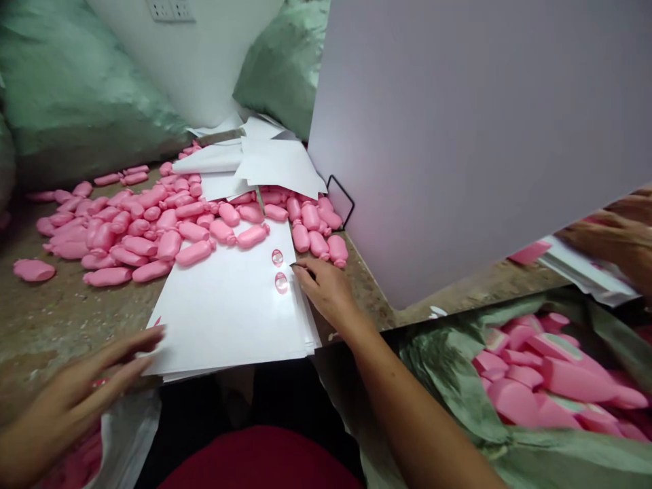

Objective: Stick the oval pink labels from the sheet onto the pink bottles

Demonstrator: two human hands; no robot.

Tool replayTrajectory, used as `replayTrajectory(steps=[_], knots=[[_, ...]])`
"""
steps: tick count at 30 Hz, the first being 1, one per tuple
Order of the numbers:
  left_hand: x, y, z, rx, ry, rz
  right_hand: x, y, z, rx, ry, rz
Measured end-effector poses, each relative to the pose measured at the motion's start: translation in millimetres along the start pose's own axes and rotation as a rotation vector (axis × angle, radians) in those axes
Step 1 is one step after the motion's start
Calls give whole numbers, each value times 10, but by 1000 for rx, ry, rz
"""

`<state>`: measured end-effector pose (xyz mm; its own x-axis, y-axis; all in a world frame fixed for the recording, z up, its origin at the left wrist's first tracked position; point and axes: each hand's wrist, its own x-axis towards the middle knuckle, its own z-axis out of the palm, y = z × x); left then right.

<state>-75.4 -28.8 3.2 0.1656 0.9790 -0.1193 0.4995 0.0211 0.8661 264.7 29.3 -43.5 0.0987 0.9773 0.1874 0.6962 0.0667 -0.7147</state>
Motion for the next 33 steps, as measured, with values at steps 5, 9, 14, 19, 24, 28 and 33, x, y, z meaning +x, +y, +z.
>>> replayTrajectory(steps=[5, 9, 14, 19, 24, 28, 33], knots=[[772, 246, 931, -8, -231, 395, -57, -3, 41, -176, -19, -2], [1139, 265, 1317, 320, -306, 540, -49, 41, 99, -256, -20, -29], [1173, 119, 1299, 864, -370, 646, 14, 90, 147, -290, -34, -78], [1127, 47, 1288, 921, -283, 731, 12, 105, 156, -349, -30, -154], [1145, 88, 1307, 902, -300, 717, 6, 93, 170, -397, -5, -223], [1135, 90, 1305, 891, -300, 705, 10, 88, 183, -413, -4, -224], [1140, 82, 1307, 876, -303, 715, 29, 81, 174, -445, -29, -205]])
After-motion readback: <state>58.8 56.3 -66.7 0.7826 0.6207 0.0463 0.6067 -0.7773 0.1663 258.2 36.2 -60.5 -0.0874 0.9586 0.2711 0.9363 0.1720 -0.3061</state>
